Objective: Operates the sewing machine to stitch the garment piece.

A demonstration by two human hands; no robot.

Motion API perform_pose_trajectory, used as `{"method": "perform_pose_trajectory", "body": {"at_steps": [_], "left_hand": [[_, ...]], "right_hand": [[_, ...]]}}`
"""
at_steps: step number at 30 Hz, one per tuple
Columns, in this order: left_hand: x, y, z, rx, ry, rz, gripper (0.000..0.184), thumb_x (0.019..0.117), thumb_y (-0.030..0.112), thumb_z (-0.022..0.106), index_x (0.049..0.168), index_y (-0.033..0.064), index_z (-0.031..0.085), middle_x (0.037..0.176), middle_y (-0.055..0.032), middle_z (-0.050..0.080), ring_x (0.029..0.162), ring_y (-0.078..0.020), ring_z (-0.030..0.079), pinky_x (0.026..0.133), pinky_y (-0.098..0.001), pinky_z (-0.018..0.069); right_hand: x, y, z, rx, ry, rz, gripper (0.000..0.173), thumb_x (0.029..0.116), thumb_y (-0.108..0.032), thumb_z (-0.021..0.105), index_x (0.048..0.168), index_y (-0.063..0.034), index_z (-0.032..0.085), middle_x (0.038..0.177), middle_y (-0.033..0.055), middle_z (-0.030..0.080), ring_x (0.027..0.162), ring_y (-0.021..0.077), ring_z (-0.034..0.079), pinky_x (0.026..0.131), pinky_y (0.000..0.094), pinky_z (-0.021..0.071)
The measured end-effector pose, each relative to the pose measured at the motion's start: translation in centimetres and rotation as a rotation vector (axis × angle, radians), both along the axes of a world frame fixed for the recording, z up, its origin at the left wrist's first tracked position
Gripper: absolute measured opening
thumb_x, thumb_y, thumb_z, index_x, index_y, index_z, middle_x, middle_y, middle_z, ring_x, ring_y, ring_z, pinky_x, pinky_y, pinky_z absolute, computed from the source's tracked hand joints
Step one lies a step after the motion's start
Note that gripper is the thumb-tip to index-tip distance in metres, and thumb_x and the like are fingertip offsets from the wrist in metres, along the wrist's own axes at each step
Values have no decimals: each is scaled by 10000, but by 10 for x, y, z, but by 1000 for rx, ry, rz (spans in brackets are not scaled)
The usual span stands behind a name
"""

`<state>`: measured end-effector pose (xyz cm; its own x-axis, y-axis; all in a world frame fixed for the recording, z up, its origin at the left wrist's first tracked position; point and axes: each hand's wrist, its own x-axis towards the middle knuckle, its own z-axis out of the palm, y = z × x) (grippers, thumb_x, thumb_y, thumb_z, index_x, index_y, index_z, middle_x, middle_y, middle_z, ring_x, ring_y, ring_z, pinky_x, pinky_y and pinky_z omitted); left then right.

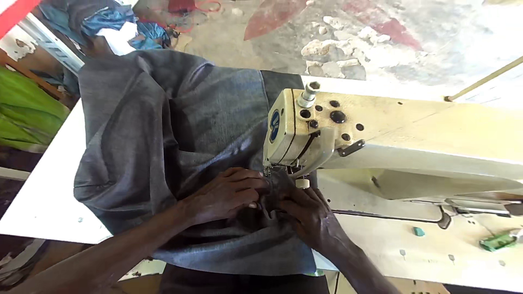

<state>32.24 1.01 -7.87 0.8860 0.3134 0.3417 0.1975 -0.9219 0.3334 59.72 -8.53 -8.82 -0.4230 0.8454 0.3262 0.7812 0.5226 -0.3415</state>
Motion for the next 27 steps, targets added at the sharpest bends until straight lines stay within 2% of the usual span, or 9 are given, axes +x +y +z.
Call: {"method": "perform_pose_trajectory", "body": {"at_steps": [3, 5, 10, 16, 18, 20, 22, 25, 27], "left_hand": [[-3, 7, 13, -26, 30, -65, 339, 1101, 314, 434, 1018, 111, 692, 1376, -14, 653, 1449, -203, 454, 1237, -432, 327], [-1, 10, 14, -4, 60, -88, 347, 1103, 306, 427, 1021, 103, 696, 1358, -17, 667, 1429, -197, 483, 1246, -426, 310], [5, 8, 11, 21, 135, -75, 343, 1106, 306, 403, 1015, 120, 676, 1273, -7, 697, 1364, -176, 545, 1233, -442, 332], [3, 0, 3, 35, 115, -5, 337, 1101, 324, 408, 993, 142, 670, 1301, 10, 690, 1369, -166, 538, 1198, -448, 351], [4, 0, 3, 32, 113, -6, 342, 1094, 383, 419, 1052, 157, 673, 1313, 8, 679, 1352, -166, 545, 1159, -433, 384], [2, 1, 3, 11, 150, -25, 410, 1055, 500, 460, 1256, 197, 649, 1393, 13, 621, 1375, -173, 511, 1147, -438, 393], [0, 3, 0, 11, 190, -54, 408, 1034, 452, 523, 1355, 226, 633, 1451, 0, 567, 1378, -205, 493, 1136, -460, 399], [6, 1, -3, 39, 129, -35, 208, 1015, 173, 534, 1104, 196, 721, 1340, -11, 623, 1310, -218, 543, 1102, -467, 438], [9, 0, -2, 23, 91, -9, 194, 994, 107, 523, 1018, 147, 711, 1403, -14, 614, 1400, -218, 488, 1174, -463, 378]], "right_hand": [[-5, -1, -5, 82, 23, 47, 189, 986, -124, 556, 990, -187, 734, 1270, -35, 697, 1248, 167, 613, 1081, 450, 465], [1, -3, -7, 97, 85, 67, 204, 996, -94, 539, 981, -153, 734, 1211, -29, 732, 1257, 143, 622, 1136, 415, 443], [10, -3, 0, 60, 81, 80, 207, 1007, -116, 531, 959, -134, 731, 1143, -24, 744, 1207, 128, 649, 1123, 378, 468], [12, -1, 1, 33, 83, 99, 206, 1012, -143, 536, 996, -141, 741, 1168, -28, 744, 1208, 124, 651, 1123, 393, 467], [11, -1, 5, -4, 56, 99, 194, 1015, -194, 555, 1061, -148, 738, 1187, -23, 734, 1210, 133, 647, 1129, 416, 456], [8, -1, 9, -32, -19, 93, 263, 1002, -259, 565, 1207, -181, 711, 1218, -20, 702, 1202, 151, 634, 1122, 431, 451], [4, -1, 9, -27, -43, 75, 282, 992, -225, 574, 1224, -202, 732, 1190, -10, 692, 1156, 172, 636, 1082, 431, 472], [-3, 1, 4, 39, -12, 45, 209, 949, -114, 580, 996, -191, 769, 1111, 1, 697, 1056, 187, 643, 961, 404, 505], [-6, 0, -1, 57, 8, 35, 229, 956, -83, 551, 999, -163, 762, 1272, 10, 691, 1184, 193, 634, 1018, 415, 498]]}}
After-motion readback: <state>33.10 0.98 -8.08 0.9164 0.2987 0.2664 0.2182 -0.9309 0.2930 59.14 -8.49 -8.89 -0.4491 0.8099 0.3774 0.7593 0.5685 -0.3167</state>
